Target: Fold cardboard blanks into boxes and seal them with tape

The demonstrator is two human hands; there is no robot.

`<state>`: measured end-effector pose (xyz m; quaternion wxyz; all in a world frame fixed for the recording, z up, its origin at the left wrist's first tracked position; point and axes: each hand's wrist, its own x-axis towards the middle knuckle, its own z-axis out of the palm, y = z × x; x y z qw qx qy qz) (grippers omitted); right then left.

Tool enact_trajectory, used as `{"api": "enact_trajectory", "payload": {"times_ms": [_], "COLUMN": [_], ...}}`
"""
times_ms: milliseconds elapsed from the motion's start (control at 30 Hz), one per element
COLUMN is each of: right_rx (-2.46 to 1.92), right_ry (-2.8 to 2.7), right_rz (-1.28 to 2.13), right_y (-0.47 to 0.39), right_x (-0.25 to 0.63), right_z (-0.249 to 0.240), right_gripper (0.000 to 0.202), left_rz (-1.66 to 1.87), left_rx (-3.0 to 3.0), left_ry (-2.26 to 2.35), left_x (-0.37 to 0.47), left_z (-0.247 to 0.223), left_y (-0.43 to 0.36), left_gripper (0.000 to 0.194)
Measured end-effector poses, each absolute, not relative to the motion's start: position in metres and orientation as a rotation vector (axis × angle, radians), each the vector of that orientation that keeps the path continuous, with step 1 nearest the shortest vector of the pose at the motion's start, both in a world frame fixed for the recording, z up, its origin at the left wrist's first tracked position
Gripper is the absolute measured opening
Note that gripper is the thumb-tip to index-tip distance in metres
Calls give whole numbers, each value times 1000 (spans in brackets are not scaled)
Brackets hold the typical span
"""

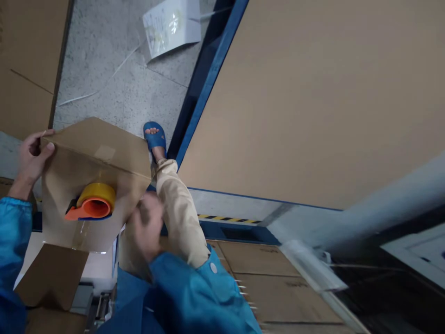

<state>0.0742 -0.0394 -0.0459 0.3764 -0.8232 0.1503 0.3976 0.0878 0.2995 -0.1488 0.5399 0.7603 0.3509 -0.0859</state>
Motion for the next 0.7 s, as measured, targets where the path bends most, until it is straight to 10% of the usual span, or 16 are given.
{"api": "enact_trajectory", "payload": {"times_ms": [600, 700], "right_rx": [-1473, -1457], "right_ry": [1012, 1087], "right_rz": [510, 444], "right_y": [-26, -19], "right_x": [100, 100], "right_z": [-144, -149], "right_gripper": [28, 51], "left_rz": [-135, -138], "left_rx": [1941, 1945], "left_ry": [821, 917], "left_x": [91, 93], "left_z": [-169, -170], "left_y": [293, 285], "left_gripper": [39, 25]}}
